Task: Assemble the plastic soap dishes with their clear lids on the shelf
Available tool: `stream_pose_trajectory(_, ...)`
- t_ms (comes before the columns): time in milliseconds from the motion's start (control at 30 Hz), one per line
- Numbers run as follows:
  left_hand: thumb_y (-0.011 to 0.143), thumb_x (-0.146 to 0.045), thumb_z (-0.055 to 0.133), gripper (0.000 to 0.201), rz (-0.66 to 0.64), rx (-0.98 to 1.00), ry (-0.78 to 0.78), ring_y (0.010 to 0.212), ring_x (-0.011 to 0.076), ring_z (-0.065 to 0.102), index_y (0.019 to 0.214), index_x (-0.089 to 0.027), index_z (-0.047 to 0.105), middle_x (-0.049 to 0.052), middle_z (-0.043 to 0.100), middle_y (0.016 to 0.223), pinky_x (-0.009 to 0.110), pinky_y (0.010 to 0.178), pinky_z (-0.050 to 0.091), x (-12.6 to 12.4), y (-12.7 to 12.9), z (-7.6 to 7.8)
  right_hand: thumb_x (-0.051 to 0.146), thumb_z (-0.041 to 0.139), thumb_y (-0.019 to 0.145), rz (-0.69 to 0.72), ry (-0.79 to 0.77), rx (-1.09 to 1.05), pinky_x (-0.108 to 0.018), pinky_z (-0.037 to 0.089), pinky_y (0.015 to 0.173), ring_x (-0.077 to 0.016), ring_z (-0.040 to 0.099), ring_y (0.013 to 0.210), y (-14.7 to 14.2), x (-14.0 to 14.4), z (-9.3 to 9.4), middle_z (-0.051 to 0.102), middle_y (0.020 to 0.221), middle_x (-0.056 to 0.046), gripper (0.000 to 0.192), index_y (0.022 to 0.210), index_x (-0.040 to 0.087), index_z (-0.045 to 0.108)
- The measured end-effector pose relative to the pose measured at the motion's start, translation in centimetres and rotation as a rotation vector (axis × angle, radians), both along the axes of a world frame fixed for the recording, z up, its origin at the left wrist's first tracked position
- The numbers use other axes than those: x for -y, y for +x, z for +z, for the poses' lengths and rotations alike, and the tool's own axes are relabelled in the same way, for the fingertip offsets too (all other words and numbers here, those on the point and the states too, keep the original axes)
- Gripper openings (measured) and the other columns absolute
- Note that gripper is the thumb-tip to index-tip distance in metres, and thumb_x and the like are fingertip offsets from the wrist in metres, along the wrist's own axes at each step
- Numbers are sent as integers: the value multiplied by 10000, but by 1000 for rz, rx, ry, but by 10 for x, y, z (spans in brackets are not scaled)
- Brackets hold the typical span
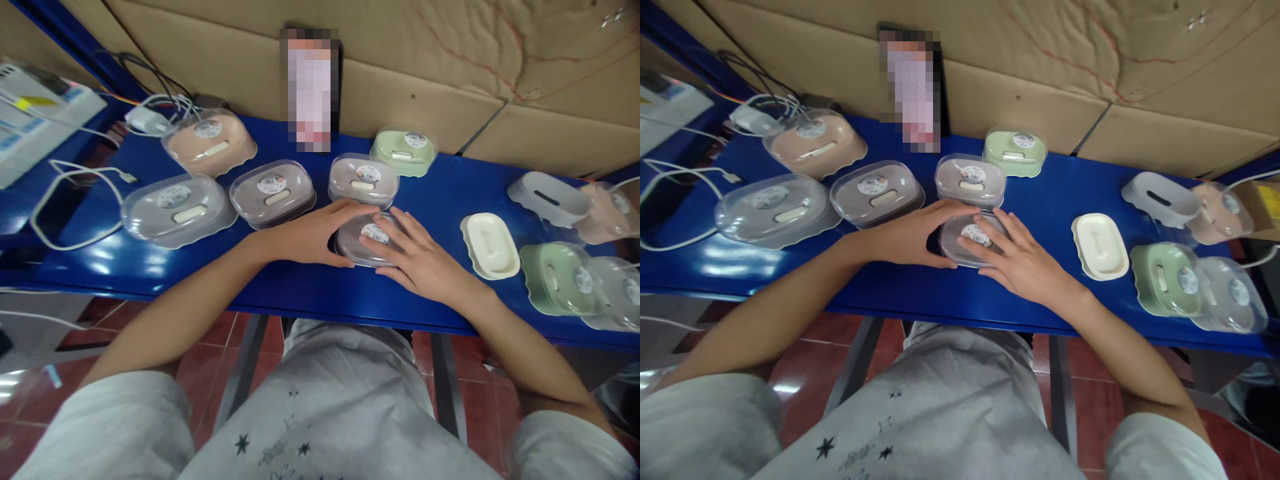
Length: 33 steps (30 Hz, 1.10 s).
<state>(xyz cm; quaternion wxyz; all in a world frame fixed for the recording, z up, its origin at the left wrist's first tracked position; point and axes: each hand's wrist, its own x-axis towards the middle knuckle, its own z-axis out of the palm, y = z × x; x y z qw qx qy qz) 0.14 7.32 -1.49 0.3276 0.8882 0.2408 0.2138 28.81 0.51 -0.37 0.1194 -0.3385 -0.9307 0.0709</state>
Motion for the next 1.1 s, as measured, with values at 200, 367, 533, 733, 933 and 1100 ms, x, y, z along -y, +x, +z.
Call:
stream_pose_trajectory(200,873,-503,867,1032,-16,-23,-18,1581,359,428,1710,-332,287,147,426,1704,582,1297,381,5,6,-3,301,637,1053,-35,-72,36,-658,372,1285,-359,244,1663,15,1,16,329,1777,-77,643,1655,358,418)
stream_pose_trajectory(367,993,-463,733,844,42,-104,7,1549,328,480,1704,-342,296,121,400,1720,512,1256,458,15,11,0,254,624,1026,-354,89,77,-771,248,1274,-405,288,1641,65,-15,28,345,1766,-104,630,1625,350,453)
stream_pose_trajectory(533,1072,-376,596,619,20,-185,114,1473,284,558,1656,-298,403,113,531,1614,484,1232,480,20,14,-2,539,645,999,-892,107,241,-702,513,1027,-455,698,1224,107,-22,22,740,1315,-225,483,1330,192,709)
stream_pose_trajectory(733,1071,-318,589,556,-34,-147,278,1489,313,539,1614,-276,477,140,533,1621,543,1221,487,26,23,-6,493,615,1041,-426,-209,102,-450,594,1034,-298,734,1225,100,-14,29,758,1365,-71,350,1302,288,727)
stream_pose_trajectory(933,1054,-350,641,564,-135,-179,336,1624,365,354,1597,-256,525,151,381,1742,590,1296,372,31,27,-7,378,468,1076,-746,17,-62,-636,444,1169,-389,622,1359,127,-36,39,682,1442,-173,397,1364,203,678)
stream_pose_trajectory(1100,1071,-344,613,533,-217,-169,346,1626,352,351,1594,-288,531,111,397,1741,570,1296,367,34,34,-14,199,547,980,-1394,35,318,-722,296,1178,-440,482,1469,151,-65,20,549,1545,-309,564,1530,78,516)
